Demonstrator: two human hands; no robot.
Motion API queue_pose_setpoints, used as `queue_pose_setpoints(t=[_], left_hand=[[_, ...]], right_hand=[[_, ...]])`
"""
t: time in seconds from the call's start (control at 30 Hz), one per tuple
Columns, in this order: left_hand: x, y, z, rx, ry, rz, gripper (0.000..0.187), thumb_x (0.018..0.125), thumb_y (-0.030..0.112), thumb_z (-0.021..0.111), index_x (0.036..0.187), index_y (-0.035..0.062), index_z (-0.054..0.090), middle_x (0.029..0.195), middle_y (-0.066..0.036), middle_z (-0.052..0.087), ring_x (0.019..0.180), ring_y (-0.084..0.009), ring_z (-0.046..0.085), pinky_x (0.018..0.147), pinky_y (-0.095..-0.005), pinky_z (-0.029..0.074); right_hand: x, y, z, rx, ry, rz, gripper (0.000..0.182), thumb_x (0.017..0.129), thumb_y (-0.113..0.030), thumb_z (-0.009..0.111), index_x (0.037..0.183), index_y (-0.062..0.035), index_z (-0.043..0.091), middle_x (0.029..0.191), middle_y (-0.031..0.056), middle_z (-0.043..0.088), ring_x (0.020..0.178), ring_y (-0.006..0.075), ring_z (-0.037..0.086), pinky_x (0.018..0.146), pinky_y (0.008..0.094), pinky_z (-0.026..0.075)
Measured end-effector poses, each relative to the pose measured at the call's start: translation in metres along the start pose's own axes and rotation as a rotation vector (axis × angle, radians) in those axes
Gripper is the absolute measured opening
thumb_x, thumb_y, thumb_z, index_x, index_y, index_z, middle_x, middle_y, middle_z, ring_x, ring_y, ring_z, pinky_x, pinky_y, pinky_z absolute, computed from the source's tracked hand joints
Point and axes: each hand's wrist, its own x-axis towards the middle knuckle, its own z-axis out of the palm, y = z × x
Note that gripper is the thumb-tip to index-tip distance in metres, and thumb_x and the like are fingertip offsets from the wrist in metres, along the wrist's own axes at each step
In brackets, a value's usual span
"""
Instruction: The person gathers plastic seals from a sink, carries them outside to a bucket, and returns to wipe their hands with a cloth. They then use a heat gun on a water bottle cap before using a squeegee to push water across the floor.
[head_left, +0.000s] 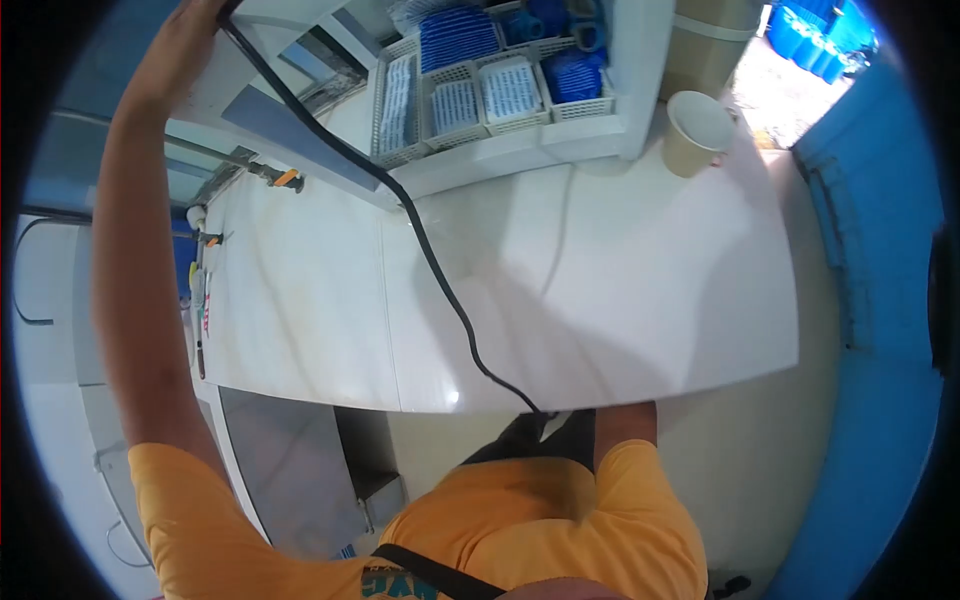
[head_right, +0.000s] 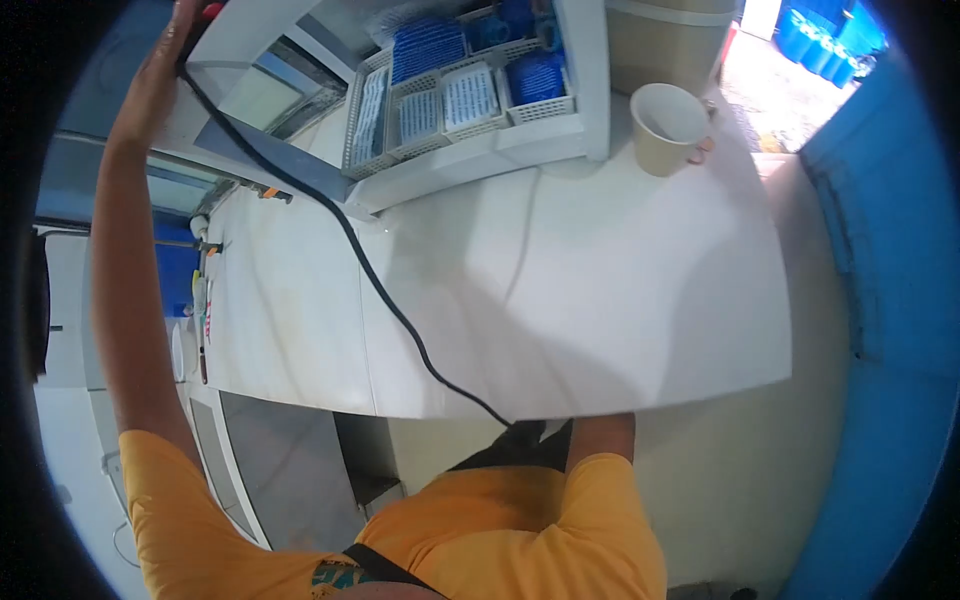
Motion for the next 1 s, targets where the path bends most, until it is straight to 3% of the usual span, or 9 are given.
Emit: queue_pose_setpoints(t=[0.23, 0.4, 0.5, 0.6, 0.7, 0.73, 0.8, 0.93, 1.0], left_hand=[[-0.002, 0.010, 0.024, -0.007, 0.071, 0.020, 0.079, 0.097, 0.063, 0.026, 0.145, 0.0015, 0.034, 0.139, -0.012, 0.047, 0.123, -0.0209, 0.047, 0.106, -0.0344, 0.034], [0.006, -0.034, -0.015, 0.180, 0.093, 0.012, 0.082, 0.096, 0.066, 0.022, 0.145, 0.0010, 0.034, 0.140, -0.014, 0.046, 0.127, -0.0239, 0.045, 0.107, -0.0357, 0.034], [-0.001, -0.008, -0.002, 0.037, -0.065, 0.158, 0.084, 0.095, 0.067, 0.020, 0.145, 0.0011, 0.033, 0.143, -0.016, 0.042, 0.129, -0.0276, 0.043, 0.109, -0.0388, 0.033], [0.010, -0.018, -0.012, 0.075, -0.050, -0.003, 0.084, 0.094, 0.067, 0.018, 0.146, 0.0017, 0.032, 0.146, -0.018, 0.037, 0.131, -0.0303, 0.042, 0.111, -0.0413, 0.031], [0.009, -0.017, -0.022, -0.014, -0.067, -0.051, 0.088, 0.092, 0.068, 0.014, 0.148, 0.0018, 0.024, 0.152, -0.022, 0.026, 0.138, -0.0342, 0.033, 0.115, -0.0433, 0.024], [0.013, -0.027, -0.028, 0.083, -0.039, 0.140, 0.090, 0.092, 0.069, 0.014, 0.149, -0.0009, 0.020, 0.151, -0.023, 0.026, 0.140, -0.0346, 0.029, 0.116, -0.0422, 0.021], [0.014, -0.029, -0.029, -0.074, -0.040, 0.167, 0.088, 0.094, 0.066, 0.015, 0.148, -0.0030, 0.019, 0.150, -0.025, 0.027, 0.140, -0.0336, 0.027, 0.116, -0.0407, 0.021], [0.006, -0.029, -0.039, -0.369, 0.032, 0.193, 0.081, 0.098, 0.060, 0.024, 0.148, -0.0033, 0.019, 0.149, -0.026, 0.028, 0.140, -0.0320, 0.028, 0.115, -0.0393, 0.023], [-0.005, -0.031, -0.043, -0.471, 0.056, 0.159, 0.078, 0.099, 0.057, 0.028, 0.148, -0.0033, 0.019, 0.149, -0.026, 0.028, 0.140, -0.0311, 0.028, 0.114, -0.0384, 0.024]], right_hand=[[0.015, 0.003, 0.058, -0.101, -0.054, 0.012, 0.039, 0.086, -0.028, 0.063, 0.113, -0.0006, 0.058, 0.100, 0.0172, 0.064, 0.091, 0.0285, 0.064, 0.081, 0.0418, 0.053], [0.004, 0.001, 0.074, -0.118, -0.022, -0.046, 0.038, 0.086, -0.025, 0.064, 0.113, 0.0001, 0.058, 0.100, 0.0175, 0.065, 0.091, 0.0288, 0.064, 0.079, 0.0416, 0.053], [-0.016, -0.003, 0.074, -0.083, 0.064, -0.161, 0.037, 0.086, -0.023, 0.064, 0.113, 0.0006, 0.057, 0.100, 0.0176, 0.065, 0.090, 0.0289, 0.064, 0.078, 0.0415, 0.054], [-0.063, 0.006, 0.060, -0.056, 0.288, -0.418, 0.037, 0.085, -0.022, 0.064, 0.113, 0.0010, 0.057, 0.100, 0.0178, 0.065, 0.090, 0.0291, 0.064, 0.077, 0.0414, 0.054], [-0.171, 0.016, -0.014, -0.083, 0.611, -0.630, 0.031, 0.089, -0.020, 0.061, 0.110, 0.0022, 0.057, 0.093, 0.0165, 0.066, 0.082, 0.0247, 0.064, 0.069, 0.0379, 0.054], [-0.211, 0.017, -0.041, -0.058, 0.672, -0.625, 0.026, 0.092, -0.019, 0.059, 0.106, 0.0031, 0.058, 0.087, 0.0150, 0.067, 0.074, 0.0202, 0.064, 0.062, 0.0345, 0.054], [-0.293, 0.015, -0.098, 0.887, 0.220, -0.203, 0.021, 0.095, -0.020, 0.053, 0.102, -0.0023, 0.061, 0.078, 0.0117, 0.066, 0.066, 0.0279, 0.066, 0.062, 0.0353, 0.053], [-0.374, -0.011, -0.206, 0.316, 0.472, -0.501, 0.019, 0.094, -0.021, 0.053, 0.090, -0.0025, 0.059, 0.062, 0.0076, 0.060, 0.053, 0.0192, 0.061, 0.052, 0.0308, 0.049], [-0.402, -0.046, -0.253, 0.446, 0.480, -0.508, 0.016, 0.093, -0.020, 0.054, 0.089, -0.0044, 0.056, 0.062, 0.0067, 0.060, 0.052, 0.0180, 0.061, 0.049, 0.0310, 0.047]])
